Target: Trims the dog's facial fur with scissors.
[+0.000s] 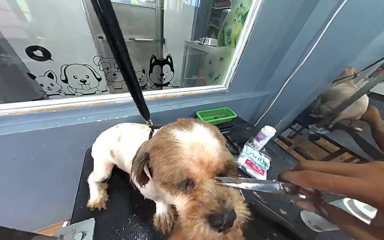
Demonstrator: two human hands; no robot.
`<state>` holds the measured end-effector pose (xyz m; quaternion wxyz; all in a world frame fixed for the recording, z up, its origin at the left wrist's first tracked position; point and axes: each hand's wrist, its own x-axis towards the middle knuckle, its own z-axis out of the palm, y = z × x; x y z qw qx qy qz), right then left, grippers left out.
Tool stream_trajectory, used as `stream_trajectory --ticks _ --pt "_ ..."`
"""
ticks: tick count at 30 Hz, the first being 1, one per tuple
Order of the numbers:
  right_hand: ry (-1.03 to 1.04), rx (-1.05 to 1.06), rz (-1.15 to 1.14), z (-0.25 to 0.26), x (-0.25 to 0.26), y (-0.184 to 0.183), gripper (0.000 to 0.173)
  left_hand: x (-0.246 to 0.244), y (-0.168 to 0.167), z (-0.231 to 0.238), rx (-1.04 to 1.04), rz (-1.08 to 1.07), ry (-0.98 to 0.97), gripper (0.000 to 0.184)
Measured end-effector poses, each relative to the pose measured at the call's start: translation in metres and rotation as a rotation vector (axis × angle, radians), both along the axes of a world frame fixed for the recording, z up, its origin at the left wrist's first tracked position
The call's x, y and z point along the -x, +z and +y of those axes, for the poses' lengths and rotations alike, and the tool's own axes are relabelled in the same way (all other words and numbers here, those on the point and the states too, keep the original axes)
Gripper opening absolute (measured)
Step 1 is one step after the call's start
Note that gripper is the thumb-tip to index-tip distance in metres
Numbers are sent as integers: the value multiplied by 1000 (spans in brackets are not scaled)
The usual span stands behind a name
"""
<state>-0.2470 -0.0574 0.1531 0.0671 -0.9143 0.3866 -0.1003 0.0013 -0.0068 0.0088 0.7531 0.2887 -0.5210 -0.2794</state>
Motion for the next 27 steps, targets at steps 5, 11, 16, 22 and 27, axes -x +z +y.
stream_trajectory --ticks 5,11,16,22,27 --pt "43 -105 -33 -3 -3 8 28 -2 1 1 -19 13 -41 24" --pt "67 -234 73 -7 -19 40 31 -3 1 3 -4 44 -64 23" --pt "85 -194 183 -15 -24 65 32 -2 2 2 45 96 -71 21" --pt "246 22 250 -42 -22 79 27 -5 3 3 61 117 -91 21" --pt "357 6 391 -53 -37 107 43 -9 9 8 46 79 -23 24"
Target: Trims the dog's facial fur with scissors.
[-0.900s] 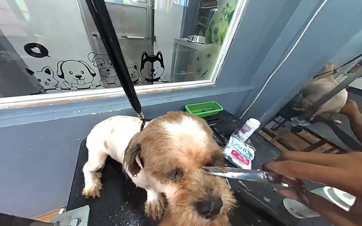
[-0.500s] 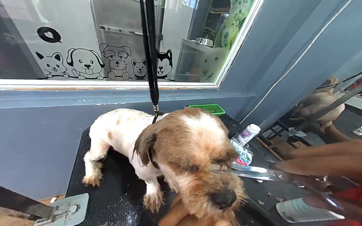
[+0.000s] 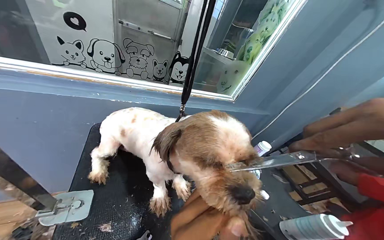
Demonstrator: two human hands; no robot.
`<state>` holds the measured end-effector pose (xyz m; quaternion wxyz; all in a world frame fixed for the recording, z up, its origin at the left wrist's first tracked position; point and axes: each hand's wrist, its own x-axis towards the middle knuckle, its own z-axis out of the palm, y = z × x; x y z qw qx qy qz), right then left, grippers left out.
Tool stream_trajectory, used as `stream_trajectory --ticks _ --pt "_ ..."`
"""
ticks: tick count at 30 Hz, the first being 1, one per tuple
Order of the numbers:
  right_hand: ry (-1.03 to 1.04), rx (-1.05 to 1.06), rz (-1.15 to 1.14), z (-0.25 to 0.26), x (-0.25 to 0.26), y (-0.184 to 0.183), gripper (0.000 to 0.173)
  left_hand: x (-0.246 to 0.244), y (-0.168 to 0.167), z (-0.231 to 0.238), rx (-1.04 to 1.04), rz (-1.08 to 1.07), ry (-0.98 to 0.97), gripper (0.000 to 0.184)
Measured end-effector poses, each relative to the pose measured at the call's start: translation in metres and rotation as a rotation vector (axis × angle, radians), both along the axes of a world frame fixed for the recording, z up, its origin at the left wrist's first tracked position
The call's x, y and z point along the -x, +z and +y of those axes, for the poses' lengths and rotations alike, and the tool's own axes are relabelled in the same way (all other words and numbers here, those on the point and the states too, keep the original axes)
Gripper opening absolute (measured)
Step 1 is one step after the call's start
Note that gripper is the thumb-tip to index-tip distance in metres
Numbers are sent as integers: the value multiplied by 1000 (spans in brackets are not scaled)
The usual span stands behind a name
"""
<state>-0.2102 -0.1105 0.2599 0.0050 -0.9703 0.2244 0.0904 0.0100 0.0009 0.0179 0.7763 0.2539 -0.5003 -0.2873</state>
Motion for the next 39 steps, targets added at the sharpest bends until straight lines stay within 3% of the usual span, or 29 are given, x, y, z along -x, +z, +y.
stream_trajectory --ticks 7,14,19,24,28,30,32,34,37,39 --pt "86 -13 97 -7 -32 25 43 -1 -6 -4 23 39 -56 25" --pt "156 253 198 15 -62 42 36 -4 -3 -4 28 39 -46 25" --pt "-107 332 -68 29 -64 17 25 -3 0 -5 39 46 -12 24" --pt "-271 559 -94 47 -83 4 13 3 5 -12 43 34 41 25" --pt "-365 612 0 56 -97 8 20 7 9 -17 11 55 82 23" --pt "-193 609 66 53 -100 17 28 10 12 -22 5 104 106 23" --pt "112 658 151 41 -98 23 44 15 13 -27 -4 157 128 24" --pt "218 689 180 33 -100 27 47 18 13 -32 -27 199 150 22" --pt "210 669 13 23 -97 25 45 19 9 -41 -87 192 183 21" --pt "31 469 -156 23 -91 22 48 18 7 -48 -110 185 194 20"
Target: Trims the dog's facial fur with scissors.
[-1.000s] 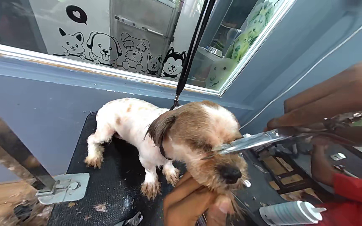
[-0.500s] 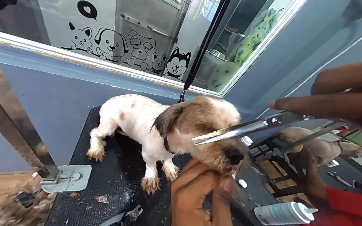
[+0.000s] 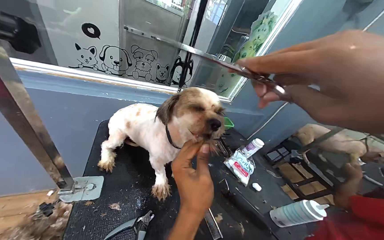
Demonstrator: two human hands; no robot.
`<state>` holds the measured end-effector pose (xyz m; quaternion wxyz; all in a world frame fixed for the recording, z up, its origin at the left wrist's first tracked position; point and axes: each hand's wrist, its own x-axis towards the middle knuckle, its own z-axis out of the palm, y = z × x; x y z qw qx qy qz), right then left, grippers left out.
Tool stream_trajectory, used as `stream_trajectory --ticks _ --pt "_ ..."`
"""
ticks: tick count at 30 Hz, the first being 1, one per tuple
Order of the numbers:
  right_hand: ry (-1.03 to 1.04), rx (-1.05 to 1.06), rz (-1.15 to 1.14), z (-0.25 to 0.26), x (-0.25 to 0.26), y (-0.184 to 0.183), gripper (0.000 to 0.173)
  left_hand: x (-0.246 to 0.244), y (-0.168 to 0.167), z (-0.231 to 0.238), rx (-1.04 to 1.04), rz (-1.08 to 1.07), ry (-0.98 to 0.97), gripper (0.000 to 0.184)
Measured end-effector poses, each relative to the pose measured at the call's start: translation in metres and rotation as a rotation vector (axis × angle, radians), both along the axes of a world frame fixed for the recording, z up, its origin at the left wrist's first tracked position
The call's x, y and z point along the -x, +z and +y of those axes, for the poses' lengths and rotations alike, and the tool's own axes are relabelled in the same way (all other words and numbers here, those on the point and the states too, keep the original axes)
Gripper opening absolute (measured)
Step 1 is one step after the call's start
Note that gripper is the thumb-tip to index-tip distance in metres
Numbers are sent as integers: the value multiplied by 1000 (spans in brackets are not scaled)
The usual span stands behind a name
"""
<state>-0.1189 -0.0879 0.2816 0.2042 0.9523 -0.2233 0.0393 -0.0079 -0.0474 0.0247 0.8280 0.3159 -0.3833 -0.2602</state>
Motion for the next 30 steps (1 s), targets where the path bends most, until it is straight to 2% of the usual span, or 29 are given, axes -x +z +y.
stream_trajectory --ticks 2,4,6,7,9,12,13,15,17,21,25,30 --pt "-153 -446 -321 2 11 -11 41 -5 3 -6 29 4 -2 18" --pt "-177 -830 -747 2 26 -41 32 -12 6 -9 59 9 -21 17" --pt "-129 -978 -1010 0 42 -86 29 -18 7 -9 54 -31 -19 19" --pt "-97 -975 -1063 0 47 -109 32 -20 8 -9 57 -59 -11 19" --pt "-97 -822 -1076 0 52 -150 44 -23 12 -7 62 -93 10 19" --pt "-135 -407 -924 2 61 -184 62 -24 12 -3 66 -95 7 20" --pt "-113 -229 -833 1 66 -186 65 -22 12 -2 71 -86 16 20" --pt "-57 68 -682 2 74 -178 60 -17 15 -1 83 -67 32 20" --pt "-43 223 -561 7 76 -162 54 -12 19 1 82 -43 50 21" --pt "-13 343 -343 7 78 -128 47 -9 22 2 119 2 75 19" --pt "4 372 -120 4 68 -93 51 -10 24 1 143 14 82 20" --pt "38 406 -44 -13 63 -75 50 -17 28 -2 180 15 46 22"
